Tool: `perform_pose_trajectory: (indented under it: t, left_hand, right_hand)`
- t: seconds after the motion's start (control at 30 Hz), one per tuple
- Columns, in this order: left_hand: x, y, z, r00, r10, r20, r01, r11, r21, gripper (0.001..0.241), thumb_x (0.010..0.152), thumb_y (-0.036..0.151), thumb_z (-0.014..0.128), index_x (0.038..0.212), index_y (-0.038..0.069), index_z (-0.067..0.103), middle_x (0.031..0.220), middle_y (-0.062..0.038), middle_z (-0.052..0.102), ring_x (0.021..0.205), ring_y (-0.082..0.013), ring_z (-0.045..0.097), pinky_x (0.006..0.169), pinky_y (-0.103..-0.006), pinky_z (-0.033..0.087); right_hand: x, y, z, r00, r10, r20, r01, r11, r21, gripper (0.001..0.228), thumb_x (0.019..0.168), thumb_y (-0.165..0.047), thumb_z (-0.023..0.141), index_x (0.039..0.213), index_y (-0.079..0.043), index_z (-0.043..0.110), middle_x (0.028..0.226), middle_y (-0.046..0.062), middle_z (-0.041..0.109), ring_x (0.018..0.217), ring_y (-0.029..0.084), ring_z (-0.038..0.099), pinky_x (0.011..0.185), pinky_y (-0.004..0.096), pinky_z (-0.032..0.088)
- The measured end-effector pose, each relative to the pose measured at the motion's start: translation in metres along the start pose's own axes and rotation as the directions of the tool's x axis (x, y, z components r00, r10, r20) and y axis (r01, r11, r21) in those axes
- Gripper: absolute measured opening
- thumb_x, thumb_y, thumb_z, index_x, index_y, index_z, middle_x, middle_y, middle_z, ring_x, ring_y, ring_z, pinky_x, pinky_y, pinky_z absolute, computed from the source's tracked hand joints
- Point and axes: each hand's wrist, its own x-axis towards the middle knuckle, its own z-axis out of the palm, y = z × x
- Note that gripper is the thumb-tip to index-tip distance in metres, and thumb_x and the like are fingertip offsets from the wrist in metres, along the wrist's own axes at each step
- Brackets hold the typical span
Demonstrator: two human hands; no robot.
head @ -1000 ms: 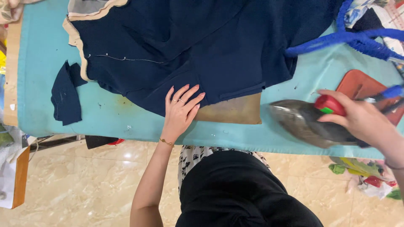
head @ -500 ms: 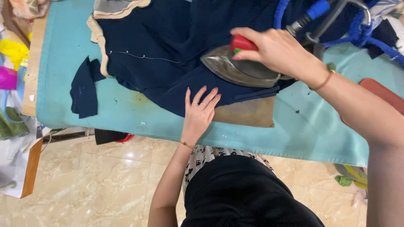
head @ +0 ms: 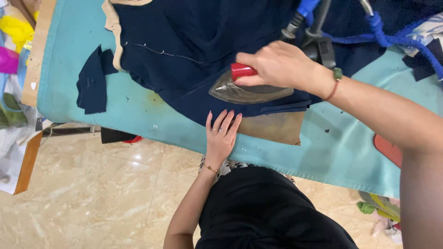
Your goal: Cutting out fabric patterns with scissors and then using a steam iron to press fabric on a tailoring ham/pad.
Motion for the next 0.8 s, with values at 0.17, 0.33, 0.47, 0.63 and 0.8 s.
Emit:
perform_pose_trajectory:
  t: [0.17, 0.33, 0.47, 0.63, 0.8]
  left_hand:
    - [0.004, 0.014, -0.002, 0.998, -0.062, 0.024, 0.062, 0.998, 0.014, 0.046, 0.099, 0.025, 0.067, 0.144, 0.019, 0.061, 0.142, -0.005, 0.053, 0.134, -0.0256, 0.048, 0.12, -0.0609, 0.029]
    - [0.002, 0.018, 0.001, 0.994, -0.084, 0.065, 0.079, 0.993, 0.085, 0.049, 0.099, 0.041, 0.068, 0.145, 0.024, 0.062, 0.137, -0.005, 0.05, 0.134, -0.0272, 0.045, 0.12, -0.0635, 0.027]
    - [-0.012, 0.01, 0.011, 0.997, -0.071, 0.044, 0.069, 0.997, 0.036, 0.048, 0.1, 0.039, 0.068, 0.144, 0.023, 0.062, 0.138, -0.006, 0.049, 0.137, -0.0289, 0.044, 0.12, -0.0638, 0.028]
    - [-0.028, 0.002, 0.012, 0.999, 0.0, -0.052, -0.001, 1.0, -0.018, 0.041, 0.098, 0.031, 0.07, 0.137, 0.02, 0.066, 0.144, -0.004, 0.053, 0.139, -0.0249, 0.048, 0.12, -0.0643, 0.027]
    - [-0.026, 0.002, 0.008, 0.989, -0.065, -0.133, 0.057, 0.996, -0.066, 0.029, 0.097, 0.02, 0.072, 0.125, 0.02, 0.069, 0.126, 0.001, 0.061, 0.127, -0.0206, 0.058, 0.119, -0.0575, 0.032]
  right_hand:
    - [-0.016, -0.001, -0.002, 0.999, -0.04, -0.016, 0.04, 0.999, -0.018, 0.049, 0.096, -0.06, 0.061, 0.102, -0.011, 0.065, 0.06, 0.013, 0.064, 0.058, 0.037, 0.065, 0.049, 0.044, 0.05]
    - [-0.021, 0.001, -0.007, 0.999, -0.05, 0.016, 0.05, 0.999, -0.001, 0.05, 0.095, -0.061, 0.061, 0.1, -0.012, 0.066, 0.059, 0.013, 0.063, 0.059, 0.038, 0.065, 0.051, 0.045, 0.05]
    - [-0.022, -0.001, -0.016, 0.995, -0.074, 0.067, 0.071, 0.996, 0.059, 0.05, 0.095, -0.061, 0.06, 0.099, -0.012, 0.066, 0.06, 0.014, 0.063, 0.062, 0.038, 0.065, 0.053, 0.045, 0.05]
    - [-0.031, -0.006, -0.017, 0.996, -0.041, 0.08, 0.029, 0.99, 0.139, 0.048, 0.092, -0.059, 0.062, 0.106, -0.013, 0.067, 0.063, 0.014, 0.066, 0.062, 0.039, 0.066, 0.051, 0.046, 0.05]
    - [-0.049, -0.012, -0.018, 0.993, 0.004, 0.118, -0.021, 0.989, 0.146, 0.047, 0.092, -0.058, 0.063, 0.101, -0.013, 0.066, 0.065, 0.013, 0.067, 0.064, 0.039, 0.066, 0.052, 0.047, 0.049]
